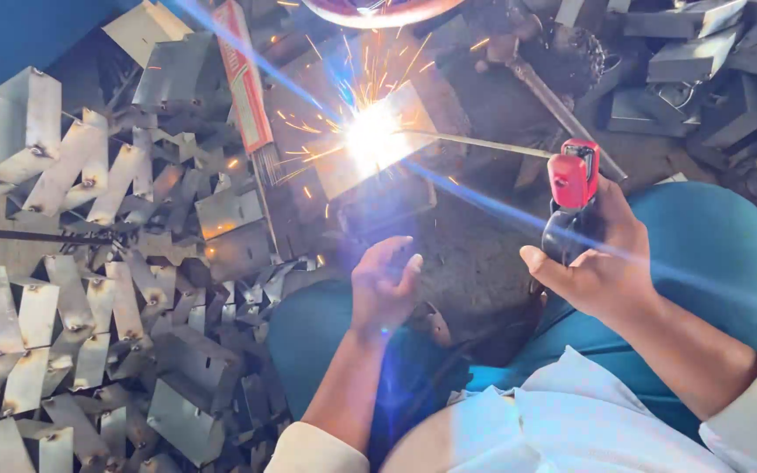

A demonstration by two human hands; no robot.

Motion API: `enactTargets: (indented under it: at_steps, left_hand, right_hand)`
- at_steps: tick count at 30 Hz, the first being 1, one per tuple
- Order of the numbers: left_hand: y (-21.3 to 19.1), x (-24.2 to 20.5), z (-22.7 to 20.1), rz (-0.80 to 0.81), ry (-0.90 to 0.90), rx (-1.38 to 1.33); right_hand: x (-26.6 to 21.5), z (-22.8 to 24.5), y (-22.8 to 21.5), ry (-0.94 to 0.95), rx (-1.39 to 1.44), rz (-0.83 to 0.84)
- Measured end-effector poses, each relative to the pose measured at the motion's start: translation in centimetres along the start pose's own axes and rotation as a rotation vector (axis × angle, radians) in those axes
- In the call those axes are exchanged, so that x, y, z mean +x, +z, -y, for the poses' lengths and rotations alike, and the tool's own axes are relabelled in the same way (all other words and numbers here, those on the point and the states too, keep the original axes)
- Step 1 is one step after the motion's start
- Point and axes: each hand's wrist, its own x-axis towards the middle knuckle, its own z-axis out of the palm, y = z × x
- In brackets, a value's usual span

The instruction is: The person hammers a metal ring into a small metal box by hand using a hammer and then welds the ring to the box using a welding torch.

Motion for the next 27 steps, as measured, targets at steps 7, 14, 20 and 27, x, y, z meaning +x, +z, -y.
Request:
enactTargets:
  at_steps: [7, 14, 20, 27]
  left_hand:
    - [0.2, 0.2, -0.6, -0.008, 0.007, 0.02]
    - [-0.1, 0.6, -1.0, -0.025, 0.084, 0.046]
    - [0.5, 0.8, -0.9, -0.03, 0.085, 0.018]
    - [0.3, 1.8, -1.4, 0.02, 0.175, 0.085]
  right_hand:
    - [0.0, 0.1, 0.0, 0.023, -0.043, -0.004]
    - [0.0, 0.0, -0.1, 0.065, 0.014, 0.027]
    - [0.1, 0.2, -0.4, 0.052, -0.086, 0.032]
    - [0.2, 0.5, -0.3, 0.069, -0.015, 0.041]
